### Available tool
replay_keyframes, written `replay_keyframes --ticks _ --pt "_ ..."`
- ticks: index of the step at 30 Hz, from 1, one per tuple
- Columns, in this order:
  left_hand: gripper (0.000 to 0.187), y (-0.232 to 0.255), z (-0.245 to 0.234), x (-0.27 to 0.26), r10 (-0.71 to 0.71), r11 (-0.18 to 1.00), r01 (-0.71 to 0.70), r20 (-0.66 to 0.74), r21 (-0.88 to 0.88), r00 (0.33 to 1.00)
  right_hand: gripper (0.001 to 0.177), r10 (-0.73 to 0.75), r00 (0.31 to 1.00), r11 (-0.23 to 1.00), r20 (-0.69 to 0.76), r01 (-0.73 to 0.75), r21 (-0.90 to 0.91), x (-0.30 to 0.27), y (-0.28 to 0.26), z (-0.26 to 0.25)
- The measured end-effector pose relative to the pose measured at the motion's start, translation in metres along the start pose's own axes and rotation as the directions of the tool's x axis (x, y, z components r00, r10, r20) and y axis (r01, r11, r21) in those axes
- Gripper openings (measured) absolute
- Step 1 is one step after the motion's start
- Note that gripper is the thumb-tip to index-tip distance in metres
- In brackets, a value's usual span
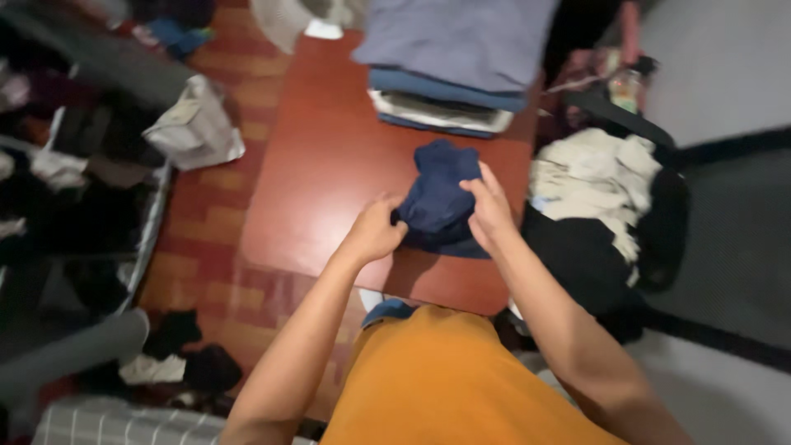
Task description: The person folds shirts by hand on a small table, placing them onto a stack.
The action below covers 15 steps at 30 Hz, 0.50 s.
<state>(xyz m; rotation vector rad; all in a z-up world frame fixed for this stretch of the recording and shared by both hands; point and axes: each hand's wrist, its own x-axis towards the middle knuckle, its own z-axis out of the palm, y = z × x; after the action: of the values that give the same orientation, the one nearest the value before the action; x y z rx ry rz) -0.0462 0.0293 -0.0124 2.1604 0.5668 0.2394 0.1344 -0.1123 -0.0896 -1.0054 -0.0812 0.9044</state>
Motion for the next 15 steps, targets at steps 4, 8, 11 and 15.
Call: replay_keyframes --ticks 4,8,11,15 --pt "0.051 -0.036 -0.014 -0.007 -0.206 0.934 0.161 -0.112 -0.320 0.972 0.048 -0.013 0.986 0.846 0.169 0.101 -0.524 -0.014 0.027 0.063" --pt "0.034 -0.076 -0.018 0.009 -0.230 0.939 0.195 -0.097 -0.283 0.968 0.050 -0.038 0.825 0.677 0.564 0.437 -0.592 -0.038 0.027 0.109" --pt "0.031 -0.089 -0.024 0.007 -0.147 0.885 0.044 -0.188 -0.464 0.971 0.049 0.035 0.891 0.755 0.452 0.273 -0.596 -0.035 0.040 0.111" --pt "0.031 -0.086 -0.053 -0.001 -0.114 0.864 -0.029 -0.251 -0.503 0.961 0.057 -0.011 0.990 0.778 0.142 0.097 -0.621 0.000 0.065 0.079"
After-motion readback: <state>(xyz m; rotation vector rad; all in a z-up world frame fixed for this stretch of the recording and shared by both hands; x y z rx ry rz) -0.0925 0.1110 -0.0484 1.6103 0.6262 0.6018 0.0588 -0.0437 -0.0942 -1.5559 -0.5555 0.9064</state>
